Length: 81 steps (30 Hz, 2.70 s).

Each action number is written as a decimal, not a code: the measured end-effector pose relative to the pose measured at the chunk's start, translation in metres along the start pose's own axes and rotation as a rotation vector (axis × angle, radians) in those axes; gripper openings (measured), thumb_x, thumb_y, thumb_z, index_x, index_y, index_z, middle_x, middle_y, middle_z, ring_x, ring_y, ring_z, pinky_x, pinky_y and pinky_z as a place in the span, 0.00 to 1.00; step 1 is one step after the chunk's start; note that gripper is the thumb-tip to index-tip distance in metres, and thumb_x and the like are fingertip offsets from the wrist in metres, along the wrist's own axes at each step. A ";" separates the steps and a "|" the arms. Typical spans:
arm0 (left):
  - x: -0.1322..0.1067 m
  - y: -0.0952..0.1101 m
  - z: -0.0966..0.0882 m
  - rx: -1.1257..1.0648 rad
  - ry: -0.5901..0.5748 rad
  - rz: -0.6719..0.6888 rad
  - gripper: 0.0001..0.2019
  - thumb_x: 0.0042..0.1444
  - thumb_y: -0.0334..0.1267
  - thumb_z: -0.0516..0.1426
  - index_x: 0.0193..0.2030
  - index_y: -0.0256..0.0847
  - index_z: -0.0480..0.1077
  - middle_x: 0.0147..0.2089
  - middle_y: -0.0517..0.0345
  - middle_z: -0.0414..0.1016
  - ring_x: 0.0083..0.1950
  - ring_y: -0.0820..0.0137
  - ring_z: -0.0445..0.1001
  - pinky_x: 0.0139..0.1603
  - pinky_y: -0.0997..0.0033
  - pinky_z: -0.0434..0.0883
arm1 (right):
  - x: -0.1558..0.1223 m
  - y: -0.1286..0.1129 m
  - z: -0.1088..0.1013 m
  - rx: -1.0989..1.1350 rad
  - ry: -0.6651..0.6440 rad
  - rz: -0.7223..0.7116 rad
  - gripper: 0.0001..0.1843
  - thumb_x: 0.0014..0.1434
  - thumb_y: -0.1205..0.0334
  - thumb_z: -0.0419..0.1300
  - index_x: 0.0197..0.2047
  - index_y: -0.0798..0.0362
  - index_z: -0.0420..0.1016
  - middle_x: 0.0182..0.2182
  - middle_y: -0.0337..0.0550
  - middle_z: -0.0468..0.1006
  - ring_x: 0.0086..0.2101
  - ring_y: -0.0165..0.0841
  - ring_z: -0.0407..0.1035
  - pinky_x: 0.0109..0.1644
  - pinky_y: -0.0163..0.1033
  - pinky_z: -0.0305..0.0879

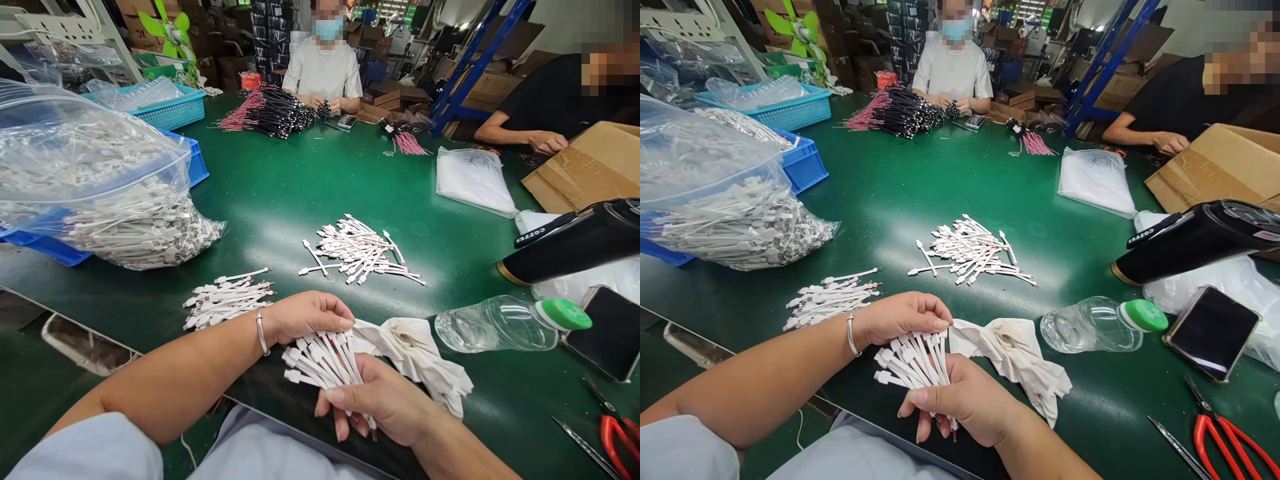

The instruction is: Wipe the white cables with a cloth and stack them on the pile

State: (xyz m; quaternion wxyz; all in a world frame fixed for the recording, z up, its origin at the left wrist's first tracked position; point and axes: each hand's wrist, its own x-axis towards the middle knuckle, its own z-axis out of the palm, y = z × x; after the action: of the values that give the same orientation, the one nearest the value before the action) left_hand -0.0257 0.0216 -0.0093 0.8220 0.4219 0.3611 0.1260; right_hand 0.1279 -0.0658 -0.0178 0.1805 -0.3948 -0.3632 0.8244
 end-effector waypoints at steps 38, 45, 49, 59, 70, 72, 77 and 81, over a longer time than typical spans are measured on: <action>-0.003 -0.009 0.017 -0.409 0.010 0.106 0.27 0.41 0.44 0.66 0.49 0.38 0.66 0.32 0.56 0.75 0.24 0.73 0.72 0.21 0.78 0.64 | 0.008 0.006 -0.004 0.097 0.219 -0.296 0.17 0.50 0.52 0.64 0.34 0.60 0.75 0.23 0.43 0.76 0.18 0.22 0.64 0.20 0.26 0.54; -0.007 -0.003 0.024 -0.379 0.132 -0.022 0.23 0.41 0.33 0.66 0.46 0.37 0.67 0.42 0.45 0.76 0.43 0.62 0.76 0.33 0.72 0.72 | 0.007 0.004 -0.004 0.110 -0.027 -0.080 0.20 0.47 0.51 0.66 0.34 0.62 0.76 0.25 0.45 0.77 0.21 0.24 0.68 0.23 0.27 0.62; -0.005 -0.007 0.025 -0.344 0.197 -0.019 0.16 0.39 0.33 0.66 0.36 0.37 0.68 0.37 0.48 0.77 0.37 0.63 0.77 0.28 0.72 0.71 | 0.004 0.003 -0.004 0.117 -0.020 -0.050 0.23 0.45 0.50 0.68 0.38 0.60 0.75 0.30 0.47 0.77 0.27 0.28 0.72 0.29 0.31 0.67; -0.001 -0.002 0.015 -0.348 0.348 0.108 0.13 0.44 0.28 0.62 0.37 0.36 0.65 0.31 0.50 0.76 0.29 0.69 0.74 0.31 0.69 0.71 | -0.001 -0.007 -0.015 -0.201 0.332 -0.083 0.17 0.54 0.49 0.60 0.37 0.55 0.70 0.29 0.40 0.75 0.28 0.25 0.68 0.27 0.29 0.64; 0.000 0.001 0.012 -0.431 0.356 0.050 0.12 0.44 0.25 0.61 0.37 0.35 0.66 0.33 0.49 0.76 0.30 0.69 0.75 0.34 0.69 0.71 | 0.000 -0.009 -0.018 0.123 0.193 0.005 0.17 0.53 0.50 0.61 0.35 0.58 0.72 0.29 0.43 0.77 0.24 0.24 0.72 0.23 0.25 0.62; 0.001 0.001 0.011 -0.436 0.344 0.042 0.12 0.43 0.26 0.62 0.36 0.35 0.67 0.33 0.49 0.76 0.31 0.68 0.75 0.34 0.68 0.71 | 0.000 -0.008 -0.018 0.134 0.168 0.007 0.17 0.53 0.50 0.61 0.36 0.58 0.73 0.30 0.44 0.77 0.24 0.25 0.72 0.23 0.25 0.62; 0.003 0.002 0.011 -0.462 0.296 0.013 0.12 0.44 0.28 0.62 0.36 0.35 0.68 0.33 0.49 0.76 0.32 0.67 0.76 0.36 0.67 0.72 | -0.001 -0.007 -0.019 0.128 0.151 0.003 0.17 0.54 0.50 0.61 0.36 0.57 0.73 0.32 0.45 0.78 0.26 0.26 0.73 0.25 0.25 0.64; 0.003 0.003 0.011 -0.470 0.287 0.003 0.09 0.48 0.27 0.59 0.38 0.34 0.67 0.34 0.47 0.77 0.33 0.66 0.76 0.37 0.65 0.73 | -0.002 -0.008 -0.020 0.100 0.167 -0.012 0.16 0.54 0.51 0.61 0.36 0.56 0.72 0.32 0.43 0.77 0.25 0.24 0.72 0.24 0.25 0.63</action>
State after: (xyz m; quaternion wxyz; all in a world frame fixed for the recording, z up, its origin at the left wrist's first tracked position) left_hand -0.0154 0.0187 -0.0045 0.8377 0.1980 0.4339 0.2662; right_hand 0.1448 -0.0522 -0.0190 0.2346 -0.4503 -0.3075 0.8048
